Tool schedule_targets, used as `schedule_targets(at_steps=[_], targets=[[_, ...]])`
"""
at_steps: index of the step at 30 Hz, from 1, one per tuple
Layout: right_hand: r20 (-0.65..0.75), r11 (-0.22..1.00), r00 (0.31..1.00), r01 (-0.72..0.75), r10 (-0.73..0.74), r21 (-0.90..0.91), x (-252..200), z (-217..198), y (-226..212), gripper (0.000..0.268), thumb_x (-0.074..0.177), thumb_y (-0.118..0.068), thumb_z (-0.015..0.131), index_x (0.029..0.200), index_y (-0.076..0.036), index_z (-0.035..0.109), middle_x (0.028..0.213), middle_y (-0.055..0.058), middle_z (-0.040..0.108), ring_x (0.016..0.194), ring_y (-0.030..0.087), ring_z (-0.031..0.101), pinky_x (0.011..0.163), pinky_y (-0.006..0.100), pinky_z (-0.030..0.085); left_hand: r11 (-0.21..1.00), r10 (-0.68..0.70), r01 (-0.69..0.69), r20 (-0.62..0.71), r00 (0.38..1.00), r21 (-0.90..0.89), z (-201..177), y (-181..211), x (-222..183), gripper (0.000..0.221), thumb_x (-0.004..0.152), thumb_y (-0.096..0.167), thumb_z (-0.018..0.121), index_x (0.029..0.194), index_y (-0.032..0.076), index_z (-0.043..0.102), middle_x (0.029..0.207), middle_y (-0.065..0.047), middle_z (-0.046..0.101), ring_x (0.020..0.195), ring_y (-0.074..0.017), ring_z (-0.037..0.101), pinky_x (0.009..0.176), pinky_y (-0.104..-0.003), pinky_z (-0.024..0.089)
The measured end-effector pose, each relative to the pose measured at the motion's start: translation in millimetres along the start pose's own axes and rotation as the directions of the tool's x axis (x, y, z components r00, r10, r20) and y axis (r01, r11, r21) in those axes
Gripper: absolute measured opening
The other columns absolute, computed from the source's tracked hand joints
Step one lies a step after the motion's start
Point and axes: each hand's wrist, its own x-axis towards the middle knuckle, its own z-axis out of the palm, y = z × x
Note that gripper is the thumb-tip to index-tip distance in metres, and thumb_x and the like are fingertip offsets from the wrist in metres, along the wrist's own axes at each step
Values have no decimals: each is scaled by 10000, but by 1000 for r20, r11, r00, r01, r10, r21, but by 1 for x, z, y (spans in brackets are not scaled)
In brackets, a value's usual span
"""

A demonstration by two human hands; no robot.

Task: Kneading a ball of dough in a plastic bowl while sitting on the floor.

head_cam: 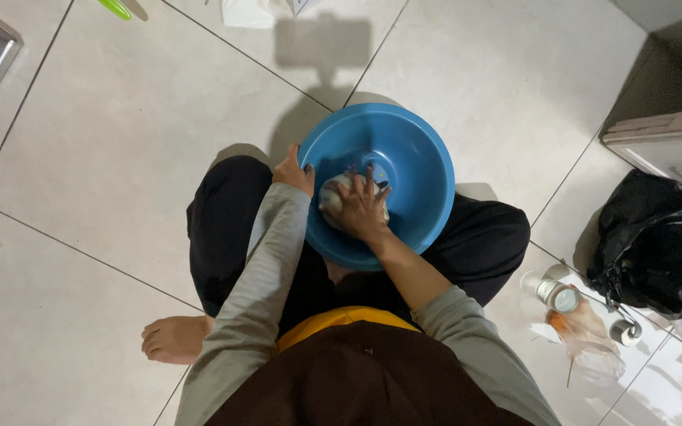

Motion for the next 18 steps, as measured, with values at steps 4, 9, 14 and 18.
schedule_targets(at_steps=[4, 9, 14, 18], targets=[[5, 998, 1000, -28, 28, 61, 32, -9, 12, 553, 973, -640, 505, 1417, -311, 529, 1539, 131, 393, 1508, 488, 213, 1073, 831, 198, 1000, 9, -10, -15, 1000, -22, -6, 5, -5, 467, 1020, 272, 591, 1454, 200, 436, 1165, -181, 727, 1061, -371, 724, 842, -501, 646], [-339, 977, 938, 5, 69, 214, 61, -15, 30, 521, 970, -692, 470, 1313, -328, 614, 1270, 187, 624, 1296, 429, 560, 1061, 655, 398, 998, -34, 35, 11, 999, -44, 2, -5, 4, 493, 988, 288, 610, 1456, 245, 461, 1085, -172, 756, 1013, -362, 738, 814, -493, 655], [-349, 949, 922, -55, 167, 310, 102, 13, 58, 421, 990, -706, 471, 1065, -362, 702, 1124, 28, 674, 1124, 295, 654, 929, 571, 507, 995, 9, -9, 1, 1000, -100, -8, 3, -4, 475, 1004, 253, 594, 1448, 196, 434, 1138, -179, 736, 1074, -362, 725, 850, -478, 644], [-235, 878, 911, -217, 339, 426, 100, 12, 45, 454, 1010, -680, 465, 1113, -319, 721, 1143, 34, 677, 1132, 300, 637, 937, 545, 526, 997, -39, 33, -89, 995, -70, 7, 5, 2, 422, 1010, 290, 621, 1400, 255, 463, 1173, -141, 728, 1068, -340, 730, 848, -464, 653]])
